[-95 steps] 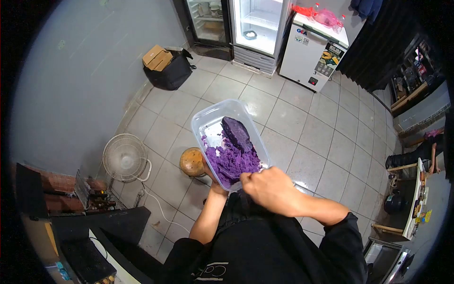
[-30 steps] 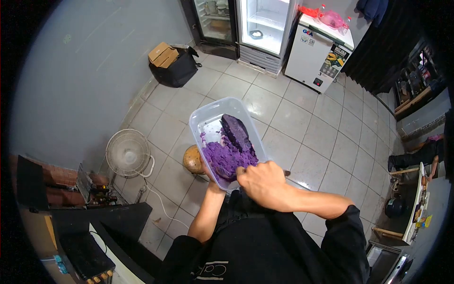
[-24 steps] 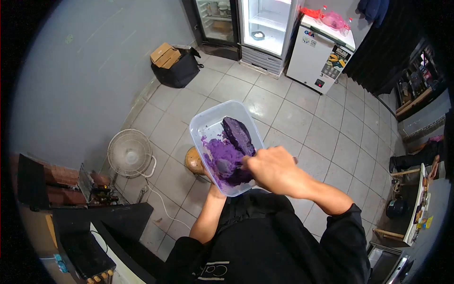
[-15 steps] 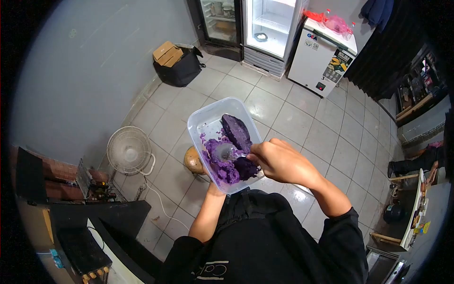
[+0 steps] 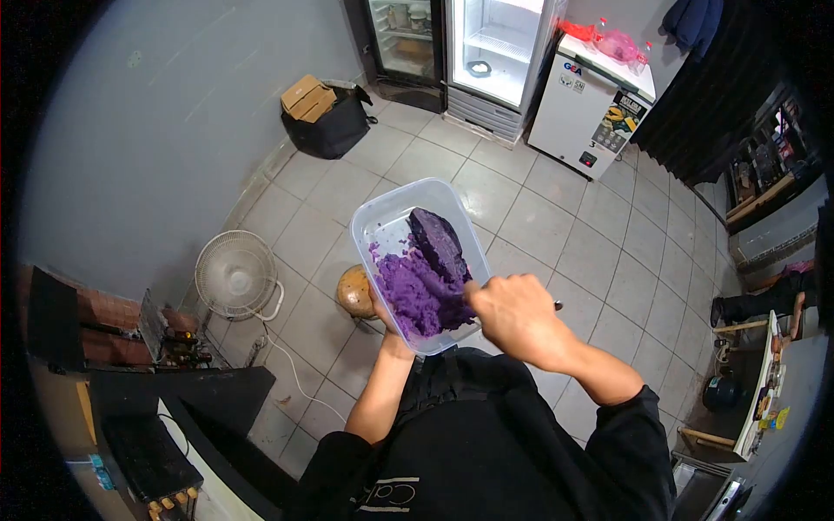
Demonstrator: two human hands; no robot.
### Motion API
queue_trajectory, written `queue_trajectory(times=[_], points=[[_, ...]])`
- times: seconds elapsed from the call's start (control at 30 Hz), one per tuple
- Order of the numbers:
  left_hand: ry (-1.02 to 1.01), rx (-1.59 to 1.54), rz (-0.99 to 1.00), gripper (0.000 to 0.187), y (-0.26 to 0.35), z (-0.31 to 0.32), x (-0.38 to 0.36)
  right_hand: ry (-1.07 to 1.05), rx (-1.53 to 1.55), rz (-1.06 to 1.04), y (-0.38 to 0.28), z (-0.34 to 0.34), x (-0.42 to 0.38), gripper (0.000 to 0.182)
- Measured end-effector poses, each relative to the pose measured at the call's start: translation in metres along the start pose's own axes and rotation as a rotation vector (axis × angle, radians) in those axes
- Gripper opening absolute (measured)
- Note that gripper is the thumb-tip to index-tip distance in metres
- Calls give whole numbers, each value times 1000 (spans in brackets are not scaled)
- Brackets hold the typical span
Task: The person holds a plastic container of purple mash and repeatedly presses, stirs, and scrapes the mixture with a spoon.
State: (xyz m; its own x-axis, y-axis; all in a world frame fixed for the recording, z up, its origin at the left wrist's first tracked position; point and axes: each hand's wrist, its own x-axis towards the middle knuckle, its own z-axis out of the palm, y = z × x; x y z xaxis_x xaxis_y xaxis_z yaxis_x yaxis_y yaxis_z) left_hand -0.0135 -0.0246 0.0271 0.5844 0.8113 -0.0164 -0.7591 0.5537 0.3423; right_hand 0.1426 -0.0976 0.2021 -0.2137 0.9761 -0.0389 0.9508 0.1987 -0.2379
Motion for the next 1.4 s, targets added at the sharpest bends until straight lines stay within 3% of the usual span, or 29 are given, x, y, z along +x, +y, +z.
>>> queue_trajectory(times=[0.13,0.43,0.57,0.7,0.97,1.1,1.27,1.3,1.33,1.37,1.4], points=[[14,-13,11,83,1,-12,7,-22,-17,-130,-15,18,-2,11],[74,-42,32,84,-2,-25,15,99,-111,-19,-23,-1,-9,11],[52,-30,15,87,1,-13,10,175,-114,-124,-29,5,2,14],[33,20,3,78,0,-13,6,231,-215,-219,-45,21,4,20],[0,137,-19,59,-2,-12,0,115,-308,-312,-50,30,0,17],[-7,195,-4,50,-3,-11,-3,85,-57,-243,-23,10,-3,12],[-30,264,-14,38,-3,-11,-4,117,-105,-36,-14,-5,5,9],[-39,281,-18,36,-3,-11,-4,144,-88,-59,-16,-3,8,8],[22,486,-40,20,-4,-11,-3,171,-70,-84,-20,1,11,8],[17,348,-50,15,-4,-15,-5,198,-51,-113,-24,4,14,8],[-15,416,10,13,-5,-19,-7,245,-62,-132,-33,11,15,9]])
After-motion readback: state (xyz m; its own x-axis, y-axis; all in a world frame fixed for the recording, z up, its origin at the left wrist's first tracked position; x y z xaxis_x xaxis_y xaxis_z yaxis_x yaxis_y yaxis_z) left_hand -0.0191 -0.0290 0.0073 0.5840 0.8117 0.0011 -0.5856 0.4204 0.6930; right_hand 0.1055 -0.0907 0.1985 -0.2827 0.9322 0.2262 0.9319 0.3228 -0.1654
